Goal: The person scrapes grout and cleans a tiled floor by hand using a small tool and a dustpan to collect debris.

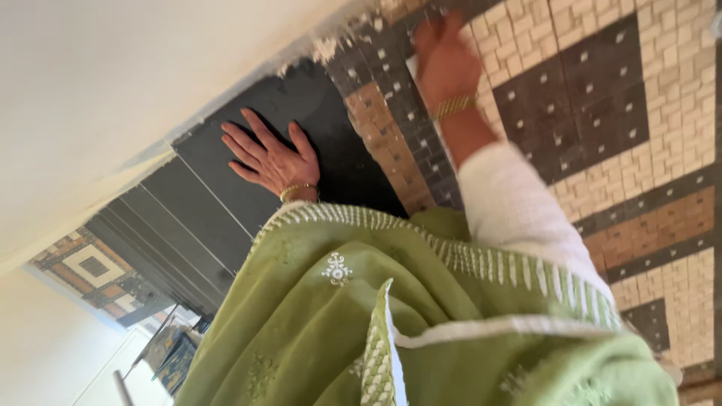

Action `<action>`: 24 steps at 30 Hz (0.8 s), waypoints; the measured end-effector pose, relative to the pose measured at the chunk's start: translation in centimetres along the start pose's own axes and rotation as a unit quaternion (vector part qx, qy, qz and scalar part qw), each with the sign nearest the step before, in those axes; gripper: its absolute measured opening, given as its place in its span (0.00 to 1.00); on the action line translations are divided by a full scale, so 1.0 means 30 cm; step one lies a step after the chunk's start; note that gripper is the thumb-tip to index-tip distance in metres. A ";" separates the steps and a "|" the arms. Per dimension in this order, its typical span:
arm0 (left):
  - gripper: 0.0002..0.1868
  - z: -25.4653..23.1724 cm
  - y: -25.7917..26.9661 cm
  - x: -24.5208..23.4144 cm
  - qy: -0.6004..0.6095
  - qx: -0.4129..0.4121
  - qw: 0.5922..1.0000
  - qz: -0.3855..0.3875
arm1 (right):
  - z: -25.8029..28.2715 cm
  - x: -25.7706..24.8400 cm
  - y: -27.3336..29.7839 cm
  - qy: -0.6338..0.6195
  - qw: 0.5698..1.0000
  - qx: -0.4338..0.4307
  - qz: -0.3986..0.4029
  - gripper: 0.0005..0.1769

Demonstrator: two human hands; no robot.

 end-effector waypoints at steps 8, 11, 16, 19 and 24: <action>0.42 0.003 0.010 -0.002 -0.003 0.006 1.000 0.001 | -0.023 -0.039 -0.048 -0.170 0.981 0.029 -0.087 0.09; 0.43 0.001 0.007 -0.005 0.001 0.003 1.000 0.006 | 0.008 -0.063 0.000 -0.186 0.979 0.042 -0.067 0.11; 0.42 0.005 0.001 0.004 0.001 0.002 1.000 0.006 | -0.014 -0.032 0.044 -0.206 0.978 0.028 -0.035 0.09; 0.42 0.024 0.020 0.005 -0.005 0.004 1.000 0.010 | -0.102 0.015 -0.027 -0.122 0.990 0.051 -0.052 0.09; 0.43 0.006 0.004 0.000 -0.004 0.000 1.000 0.008 | -0.036 -0.022 0.008 -0.138 0.990 -0.034 -0.017 0.10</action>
Point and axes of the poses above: each hand's wrist, its own y-axis away from the middle knuckle, its own x-axis out of the palm, z = x × y, the point moved 7 cm from there along -y, towards the middle knuckle, and after that the axes turned 12 degrees about -x, right-handed, at the moved point
